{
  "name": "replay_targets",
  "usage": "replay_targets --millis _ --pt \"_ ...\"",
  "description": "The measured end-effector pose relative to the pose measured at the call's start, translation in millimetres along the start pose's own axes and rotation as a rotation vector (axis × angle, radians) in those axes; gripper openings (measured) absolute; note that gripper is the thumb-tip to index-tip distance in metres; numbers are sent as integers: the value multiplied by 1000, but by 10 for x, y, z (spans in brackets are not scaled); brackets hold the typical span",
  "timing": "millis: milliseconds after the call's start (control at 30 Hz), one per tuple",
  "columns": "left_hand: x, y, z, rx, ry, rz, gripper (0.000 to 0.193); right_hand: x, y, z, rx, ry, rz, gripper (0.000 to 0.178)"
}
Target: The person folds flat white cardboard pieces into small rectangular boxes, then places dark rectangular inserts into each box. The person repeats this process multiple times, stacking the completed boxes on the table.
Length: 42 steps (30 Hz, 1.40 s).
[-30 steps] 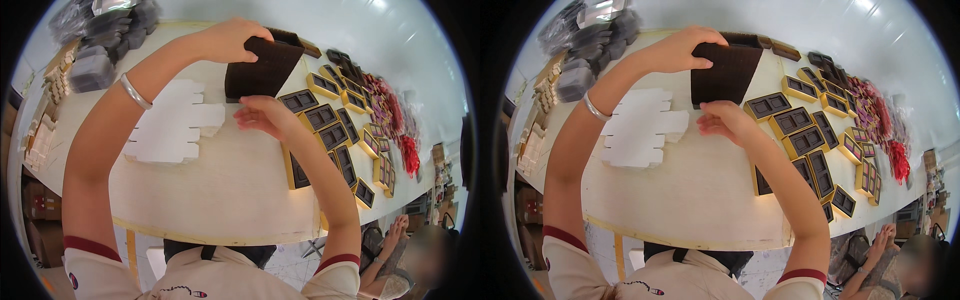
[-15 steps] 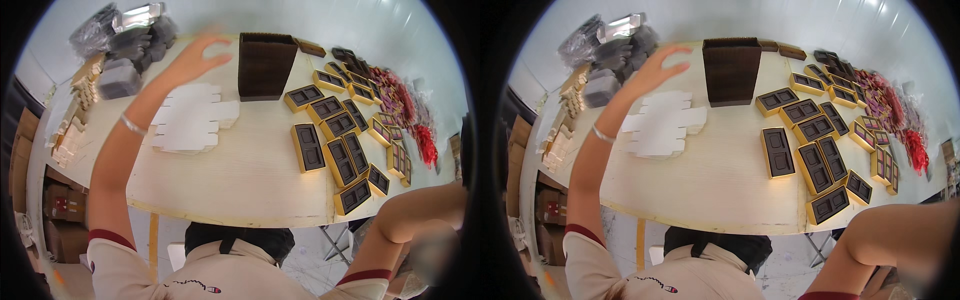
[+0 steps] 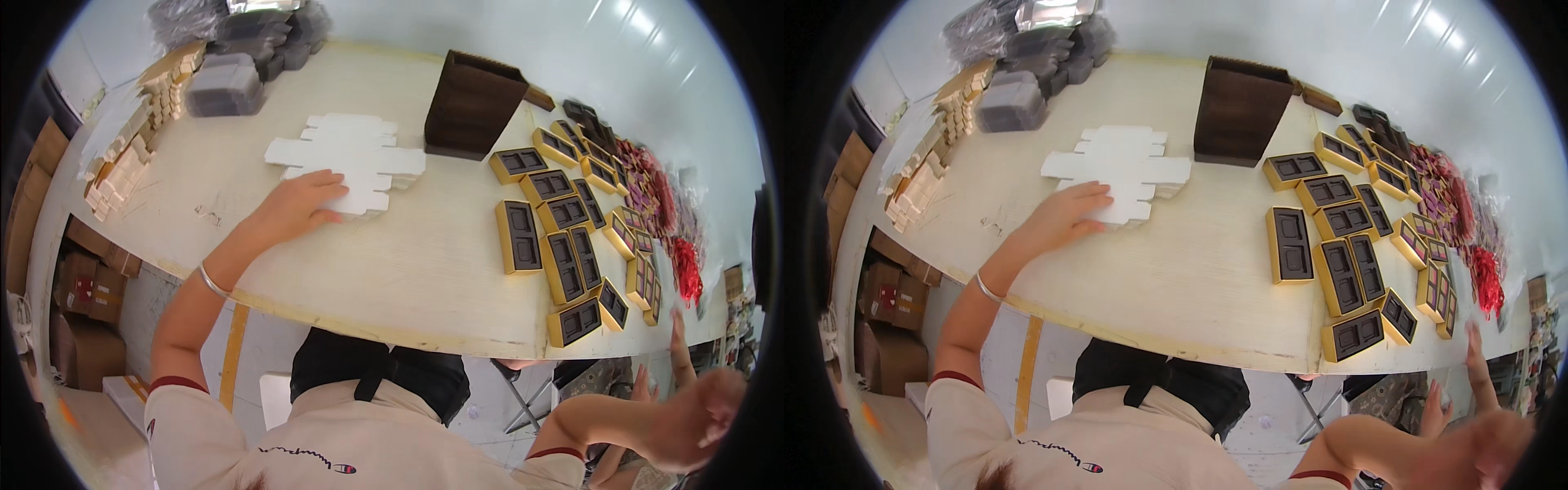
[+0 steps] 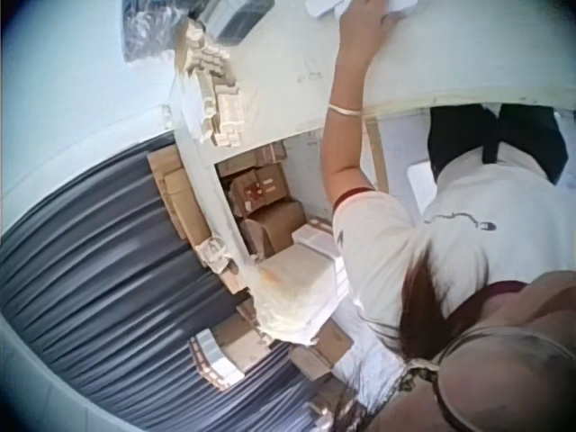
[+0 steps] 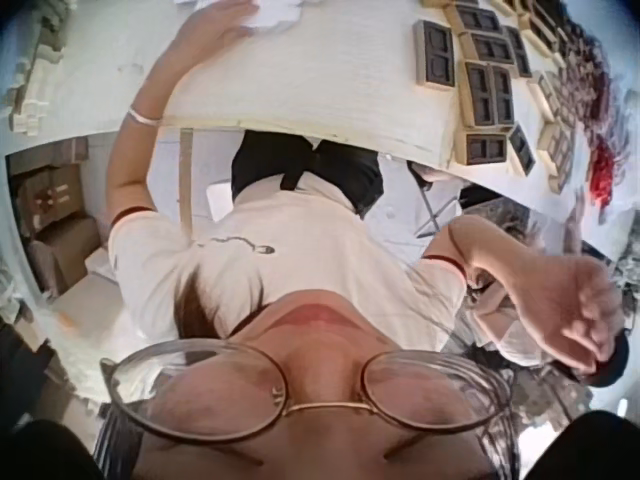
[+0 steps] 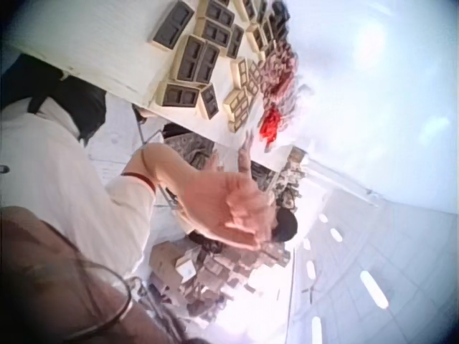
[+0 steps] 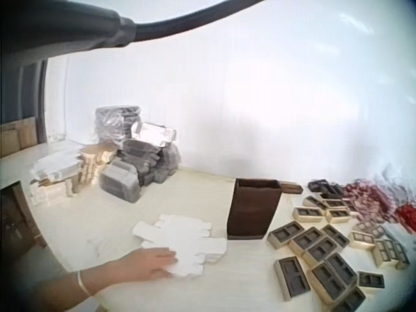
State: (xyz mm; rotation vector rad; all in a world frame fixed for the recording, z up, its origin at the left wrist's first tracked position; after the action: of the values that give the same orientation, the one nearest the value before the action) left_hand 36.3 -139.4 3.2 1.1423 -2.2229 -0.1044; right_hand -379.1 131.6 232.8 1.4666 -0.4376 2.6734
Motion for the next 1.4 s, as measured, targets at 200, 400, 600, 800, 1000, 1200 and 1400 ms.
replay_targets --millis 200,400,600,800,1000,1200,1400 --pt "146 -13 -112 -24 -125 105 36 -1569 1256 410 -146 -341 694 32" --pt "396 -76 -356 -99 -23 -60 19 -2089 1565 456 -135 -419 1097 16" --pt "427 -49 -531 88 223 30 15 -2524 1790 633 -518 -945 652 30" --pt "265 -301 -558 -276 166 -315 16 -3068 2351 1386 -591 -1223 320 57" --pt "288 620 -1276 108 727 178 10 -3234 2894 1535 -572 -1189 298 45" --pt "-548 1816 -402 56 458 518 25 -1938 2464 173 -467 -176 898 26" --pt "-965 1846 290 -96 107 413 31 -2476 1047 224 -508 -1177 239 45"
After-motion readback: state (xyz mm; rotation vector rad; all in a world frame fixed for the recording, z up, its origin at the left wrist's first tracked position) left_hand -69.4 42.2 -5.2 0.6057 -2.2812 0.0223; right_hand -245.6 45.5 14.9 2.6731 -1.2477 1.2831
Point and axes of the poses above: each hand's wrist, its own x-axis towards the middle knuckle, its own z-axis out of the palm, y = z × x, the point moved 6 cm from there along x, towards the middle knuckle, and after that the axes turned 15 degrees about y, right-handed, at the moved point
